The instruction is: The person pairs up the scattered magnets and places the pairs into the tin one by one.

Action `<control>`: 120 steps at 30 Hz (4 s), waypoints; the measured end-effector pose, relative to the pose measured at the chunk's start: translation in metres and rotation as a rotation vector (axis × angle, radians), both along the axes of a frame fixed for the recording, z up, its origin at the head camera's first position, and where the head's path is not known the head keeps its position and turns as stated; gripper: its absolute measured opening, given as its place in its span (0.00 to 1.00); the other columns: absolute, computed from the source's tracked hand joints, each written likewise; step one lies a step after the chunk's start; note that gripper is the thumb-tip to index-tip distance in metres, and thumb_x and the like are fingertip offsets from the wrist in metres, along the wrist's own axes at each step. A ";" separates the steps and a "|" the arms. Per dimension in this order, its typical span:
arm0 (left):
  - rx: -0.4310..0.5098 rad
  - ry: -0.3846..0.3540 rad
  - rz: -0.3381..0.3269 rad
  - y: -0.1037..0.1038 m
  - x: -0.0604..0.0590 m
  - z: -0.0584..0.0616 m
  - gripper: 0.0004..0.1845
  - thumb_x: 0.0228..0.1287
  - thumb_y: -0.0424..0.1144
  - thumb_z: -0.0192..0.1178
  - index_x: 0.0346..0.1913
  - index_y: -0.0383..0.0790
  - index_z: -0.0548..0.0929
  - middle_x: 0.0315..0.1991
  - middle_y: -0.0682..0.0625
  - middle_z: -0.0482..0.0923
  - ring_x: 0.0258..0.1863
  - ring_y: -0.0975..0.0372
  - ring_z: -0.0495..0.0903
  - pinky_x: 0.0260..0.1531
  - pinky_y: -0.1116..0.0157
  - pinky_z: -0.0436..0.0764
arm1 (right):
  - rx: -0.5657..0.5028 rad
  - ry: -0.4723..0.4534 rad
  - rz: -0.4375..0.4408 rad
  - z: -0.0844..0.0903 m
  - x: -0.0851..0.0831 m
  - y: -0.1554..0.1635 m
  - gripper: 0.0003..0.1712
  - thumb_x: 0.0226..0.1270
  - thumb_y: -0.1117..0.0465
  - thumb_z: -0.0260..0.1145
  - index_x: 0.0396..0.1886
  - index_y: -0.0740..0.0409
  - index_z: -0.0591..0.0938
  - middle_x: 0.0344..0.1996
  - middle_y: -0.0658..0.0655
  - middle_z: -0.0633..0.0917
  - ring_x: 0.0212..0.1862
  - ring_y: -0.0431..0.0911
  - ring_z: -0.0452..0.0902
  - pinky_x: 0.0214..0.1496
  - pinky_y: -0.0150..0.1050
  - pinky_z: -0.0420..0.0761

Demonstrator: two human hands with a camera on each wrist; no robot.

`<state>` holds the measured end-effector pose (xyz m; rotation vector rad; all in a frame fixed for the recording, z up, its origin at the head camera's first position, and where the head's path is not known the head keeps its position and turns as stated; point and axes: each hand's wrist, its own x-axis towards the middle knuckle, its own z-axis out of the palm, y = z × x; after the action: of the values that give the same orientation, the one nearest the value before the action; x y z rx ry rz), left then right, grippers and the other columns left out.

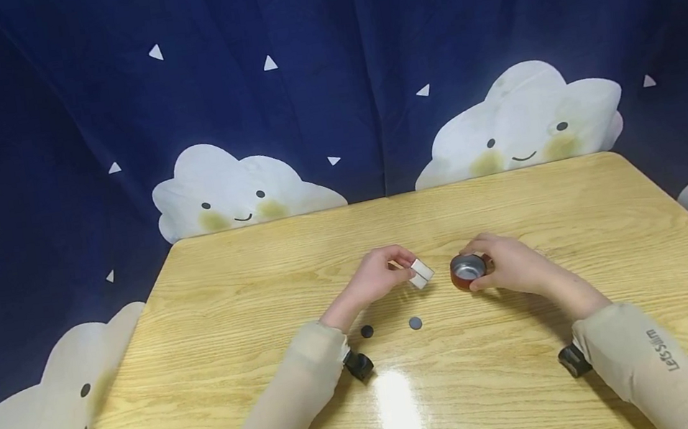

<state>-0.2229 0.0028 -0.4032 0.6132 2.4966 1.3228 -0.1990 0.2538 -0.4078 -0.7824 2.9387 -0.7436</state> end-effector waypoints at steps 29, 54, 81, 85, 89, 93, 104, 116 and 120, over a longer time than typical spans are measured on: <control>0.050 -0.044 0.016 0.009 0.005 0.004 0.09 0.56 0.33 0.61 0.41 0.38 0.81 0.30 0.53 0.76 0.29 0.59 0.80 0.23 0.74 0.73 | 0.032 0.131 0.068 -0.008 0.005 -0.002 0.33 0.44 0.53 0.75 0.51 0.60 0.75 0.44 0.57 0.80 0.44 0.48 0.78 0.43 0.45 0.77; 0.257 -0.218 0.126 0.027 0.006 -0.001 0.08 0.57 0.30 0.61 0.40 0.35 0.80 0.30 0.49 0.74 0.34 0.50 0.82 0.37 0.59 0.80 | -0.011 0.038 0.014 -0.008 0.001 -0.003 0.34 0.41 0.56 0.76 0.51 0.61 0.77 0.42 0.57 0.82 0.39 0.46 0.79 0.38 0.39 0.77; 0.321 -0.283 0.249 0.048 0.013 -0.011 0.08 0.54 0.26 0.60 0.38 0.30 0.78 0.24 0.50 0.76 0.24 0.54 0.81 0.32 0.61 0.81 | 0.007 0.037 0.025 -0.007 0.002 -0.007 0.34 0.42 0.56 0.76 0.51 0.61 0.77 0.43 0.57 0.81 0.40 0.46 0.78 0.38 0.40 0.77; 0.366 -0.332 0.301 0.051 0.013 -0.011 0.08 0.53 0.25 0.61 0.38 0.29 0.77 0.24 0.48 0.76 0.24 0.54 0.81 0.31 0.62 0.81 | 0.017 0.038 0.019 -0.006 0.002 -0.008 0.34 0.42 0.55 0.76 0.51 0.62 0.77 0.43 0.58 0.81 0.40 0.47 0.78 0.39 0.42 0.76; 0.444 -0.399 0.336 0.053 0.012 -0.013 0.08 0.53 0.25 0.61 0.37 0.28 0.76 0.24 0.47 0.75 0.27 0.53 0.82 0.32 0.63 0.81 | 0.019 0.045 0.021 -0.007 0.002 -0.007 0.34 0.42 0.56 0.76 0.51 0.61 0.77 0.44 0.59 0.81 0.42 0.49 0.78 0.41 0.44 0.77; 0.485 -0.436 0.349 0.055 0.012 -0.015 0.07 0.53 0.25 0.61 0.35 0.30 0.75 0.24 0.46 0.75 0.30 0.50 0.83 0.32 0.63 0.81 | 0.013 0.052 0.026 -0.008 0.002 -0.007 0.32 0.42 0.57 0.76 0.51 0.60 0.77 0.44 0.59 0.81 0.44 0.50 0.78 0.42 0.45 0.77; 0.381 -0.364 0.320 0.057 0.016 -0.016 0.07 0.55 0.29 0.62 0.35 0.35 0.74 0.22 0.49 0.77 0.27 0.50 0.83 0.29 0.63 0.81 | 0.005 0.041 0.019 -0.008 0.003 -0.006 0.33 0.43 0.57 0.75 0.51 0.61 0.77 0.45 0.59 0.81 0.44 0.51 0.78 0.43 0.46 0.77; 0.294 -0.294 0.316 0.063 0.020 -0.014 0.08 0.55 0.32 0.63 0.35 0.36 0.75 0.20 0.51 0.76 0.26 0.51 0.83 0.28 0.62 0.81 | -0.002 0.043 0.030 -0.007 0.002 -0.007 0.34 0.43 0.57 0.75 0.52 0.62 0.76 0.45 0.60 0.81 0.44 0.51 0.78 0.43 0.46 0.77; 0.300 -0.298 0.303 0.065 0.020 -0.015 0.05 0.56 0.30 0.62 0.35 0.35 0.77 0.20 0.50 0.76 0.27 0.50 0.83 0.29 0.61 0.81 | -0.011 0.039 0.039 -0.007 0.002 -0.007 0.34 0.43 0.57 0.75 0.52 0.62 0.76 0.45 0.59 0.81 0.43 0.50 0.79 0.43 0.45 0.77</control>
<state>-0.2029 0.0681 -0.4180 0.0766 2.2260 1.7700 -0.1975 0.2466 -0.4149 -0.8623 2.9468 -0.7505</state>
